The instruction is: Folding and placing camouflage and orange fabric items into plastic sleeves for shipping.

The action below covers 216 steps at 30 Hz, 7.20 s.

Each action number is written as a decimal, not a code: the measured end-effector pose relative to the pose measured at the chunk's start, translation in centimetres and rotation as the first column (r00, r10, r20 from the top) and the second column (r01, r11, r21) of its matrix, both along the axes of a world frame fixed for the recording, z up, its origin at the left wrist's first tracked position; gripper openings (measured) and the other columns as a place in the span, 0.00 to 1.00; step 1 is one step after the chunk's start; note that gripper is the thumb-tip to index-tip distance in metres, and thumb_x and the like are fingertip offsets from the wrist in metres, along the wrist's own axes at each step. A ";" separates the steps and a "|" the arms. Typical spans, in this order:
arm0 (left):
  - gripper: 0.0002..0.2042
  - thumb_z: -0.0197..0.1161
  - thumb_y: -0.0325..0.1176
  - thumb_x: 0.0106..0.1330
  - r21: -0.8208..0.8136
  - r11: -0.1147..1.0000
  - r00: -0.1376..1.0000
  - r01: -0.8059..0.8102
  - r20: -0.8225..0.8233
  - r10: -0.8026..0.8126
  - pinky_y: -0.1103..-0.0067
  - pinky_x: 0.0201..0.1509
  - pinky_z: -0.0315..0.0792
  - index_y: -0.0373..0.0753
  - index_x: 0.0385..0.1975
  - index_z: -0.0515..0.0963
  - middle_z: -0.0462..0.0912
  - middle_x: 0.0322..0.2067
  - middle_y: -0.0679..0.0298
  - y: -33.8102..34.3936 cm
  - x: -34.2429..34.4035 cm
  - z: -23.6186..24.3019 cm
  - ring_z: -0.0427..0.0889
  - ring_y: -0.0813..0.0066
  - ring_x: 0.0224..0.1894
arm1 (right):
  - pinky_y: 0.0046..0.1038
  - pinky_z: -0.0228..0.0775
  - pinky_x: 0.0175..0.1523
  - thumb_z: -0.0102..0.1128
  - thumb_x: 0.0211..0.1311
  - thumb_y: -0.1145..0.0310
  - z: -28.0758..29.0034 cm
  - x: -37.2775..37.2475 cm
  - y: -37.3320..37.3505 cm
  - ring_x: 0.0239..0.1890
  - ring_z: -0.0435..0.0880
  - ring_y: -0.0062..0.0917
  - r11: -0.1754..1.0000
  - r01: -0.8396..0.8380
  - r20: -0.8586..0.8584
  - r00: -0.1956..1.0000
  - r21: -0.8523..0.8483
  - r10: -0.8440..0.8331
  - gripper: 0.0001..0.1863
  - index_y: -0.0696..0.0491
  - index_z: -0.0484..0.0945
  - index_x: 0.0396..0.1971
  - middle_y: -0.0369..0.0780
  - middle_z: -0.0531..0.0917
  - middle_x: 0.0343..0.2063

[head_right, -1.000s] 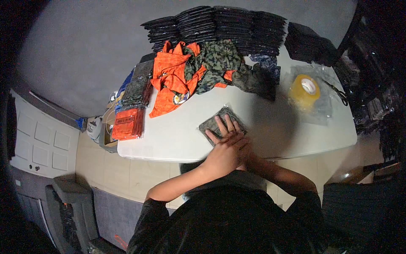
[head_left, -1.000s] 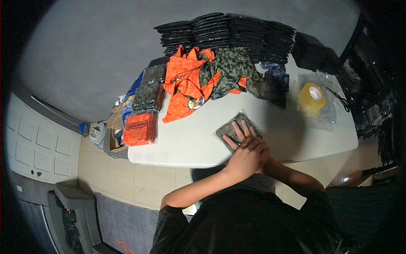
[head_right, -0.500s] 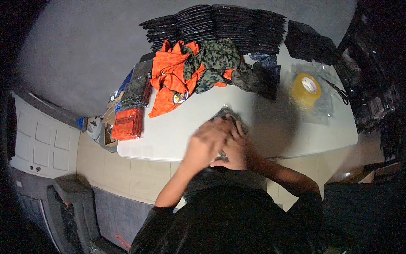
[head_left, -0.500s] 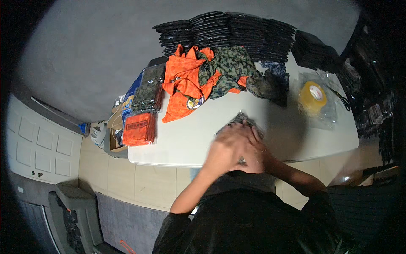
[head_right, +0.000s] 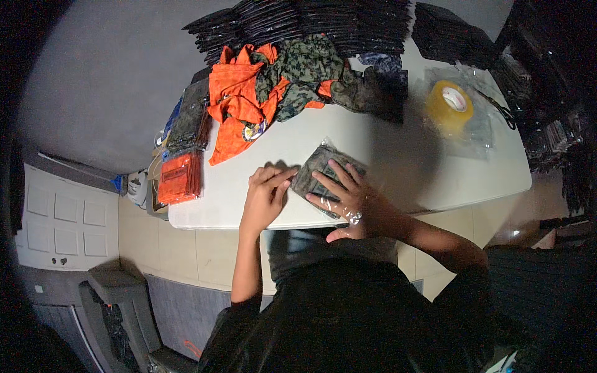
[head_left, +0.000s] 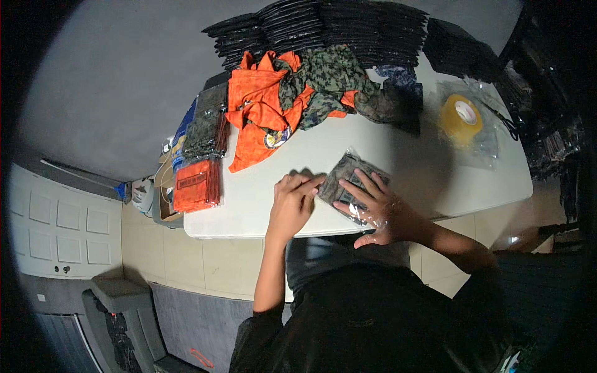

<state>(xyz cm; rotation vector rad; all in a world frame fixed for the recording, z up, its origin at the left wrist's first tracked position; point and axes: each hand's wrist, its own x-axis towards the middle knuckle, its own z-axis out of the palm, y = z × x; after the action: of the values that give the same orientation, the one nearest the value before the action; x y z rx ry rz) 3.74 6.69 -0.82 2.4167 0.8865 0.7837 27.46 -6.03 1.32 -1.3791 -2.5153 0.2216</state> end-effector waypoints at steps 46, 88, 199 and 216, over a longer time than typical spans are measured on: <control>0.13 0.80 0.37 0.53 0.052 0.968 0.963 -0.246 0.126 0.238 0.69 0.39 0.76 0.36 0.33 0.89 0.84 0.27 0.60 -3.0 1.2 0.1 0.82 0.61 0.32 | 0.46 0.56 0.78 0.62 0.70 0.60 -3.3 1.0 -2.9 0.77 0.60 0.42 0.984 0.175 -0.083 0.981 0.008 -0.174 0.26 0.55 0.75 0.64 0.48 0.68 0.71; 0.14 0.70 0.25 0.68 -0.466 0.780 0.848 0.417 0.508 -0.150 0.80 0.54 0.79 0.34 0.52 0.83 0.90 0.46 0.56 7.4 1.9 10.5 0.87 0.77 0.50 | 0.28 0.80 0.50 0.71 0.65 0.66 11.8 4.7 6.0 0.42 0.89 0.26 0.923 0.376 -0.594 0.724 -0.086 -0.350 0.12 0.59 0.86 0.41 0.42 0.90 0.37; 0.07 0.73 0.25 0.59 0.077 0.979 0.979 0.190 0.060 -0.195 0.72 0.41 0.79 0.39 0.37 0.90 0.90 0.30 0.60 -0.7 -3.0 0.3 0.85 0.64 0.31 | 0.40 0.72 0.69 0.61 0.70 0.67 -2.3 2.8 0.1 0.57 0.85 0.35 0.974 0.226 -0.337 0.918 0.007 -0.210 0.10 0.54 0.86 0.44 0.41 0.90 0.46; 0.06 0.70 0.30 0.64 -0.093 0.985 0.990 0.144 0.024 -0.142 0.71 0.40 0.79 0.40 0.38 0.89 0.86 0.33 0.60 -0.8 -2.9 1.5 0.85 0.61 0.33 | 0.38 0.82 0.46 0.69 0.61 0.66 -1.5 2.4 -0.4 0.36 0.90 0.35 0.951 0.288 -0.387 0.894 0.113 -0.225 0.05 0.50 0.87 0.32 0.39 0.90 0.33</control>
<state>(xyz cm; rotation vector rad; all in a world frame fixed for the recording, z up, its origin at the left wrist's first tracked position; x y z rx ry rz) 0.86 5.91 0.71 2.3571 0.7178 0.6928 29.81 -6.46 -0.18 -1.4310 -1.9749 0.1907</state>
